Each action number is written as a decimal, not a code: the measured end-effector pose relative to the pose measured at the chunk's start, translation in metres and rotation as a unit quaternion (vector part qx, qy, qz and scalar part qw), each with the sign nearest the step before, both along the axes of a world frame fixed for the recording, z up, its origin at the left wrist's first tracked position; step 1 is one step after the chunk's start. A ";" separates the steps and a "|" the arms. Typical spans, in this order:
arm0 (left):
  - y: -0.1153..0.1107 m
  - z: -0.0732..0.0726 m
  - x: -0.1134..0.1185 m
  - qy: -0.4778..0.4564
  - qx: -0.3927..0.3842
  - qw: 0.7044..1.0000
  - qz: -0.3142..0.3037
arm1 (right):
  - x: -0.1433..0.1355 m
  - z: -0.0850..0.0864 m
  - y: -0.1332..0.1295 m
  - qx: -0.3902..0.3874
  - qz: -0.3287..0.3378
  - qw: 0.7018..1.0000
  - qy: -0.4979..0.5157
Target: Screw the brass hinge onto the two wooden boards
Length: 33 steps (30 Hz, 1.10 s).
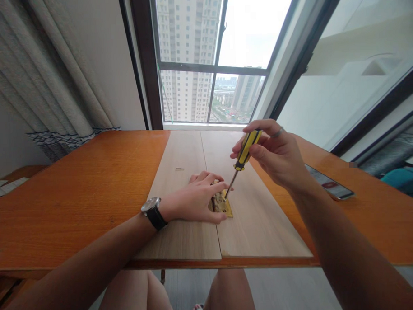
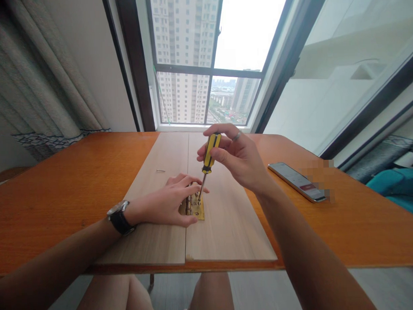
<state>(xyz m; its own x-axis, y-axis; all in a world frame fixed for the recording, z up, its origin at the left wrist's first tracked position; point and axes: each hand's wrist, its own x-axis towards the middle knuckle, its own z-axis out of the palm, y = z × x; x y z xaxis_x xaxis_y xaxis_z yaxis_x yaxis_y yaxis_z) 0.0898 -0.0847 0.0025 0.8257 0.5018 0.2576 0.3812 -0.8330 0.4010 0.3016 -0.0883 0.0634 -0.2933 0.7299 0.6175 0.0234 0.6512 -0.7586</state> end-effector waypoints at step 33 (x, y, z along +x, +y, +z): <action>0.022 -0.013 -0.005 -0.075 -0.016 0.997 0.028 | -0.024 0.117 -0.034 0.231 -0.001 0.637 -0.735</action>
<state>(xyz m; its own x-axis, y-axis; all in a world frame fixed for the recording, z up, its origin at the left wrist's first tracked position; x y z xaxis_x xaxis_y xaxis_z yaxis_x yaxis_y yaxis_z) 0.0849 -0.0631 -0.0105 0.7495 0.5560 0.3593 0.3597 -0.7977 0.4840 0.2773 -0.1218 0.1804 -0.8024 0.5705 -0.1749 0.4881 0.7962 0.3576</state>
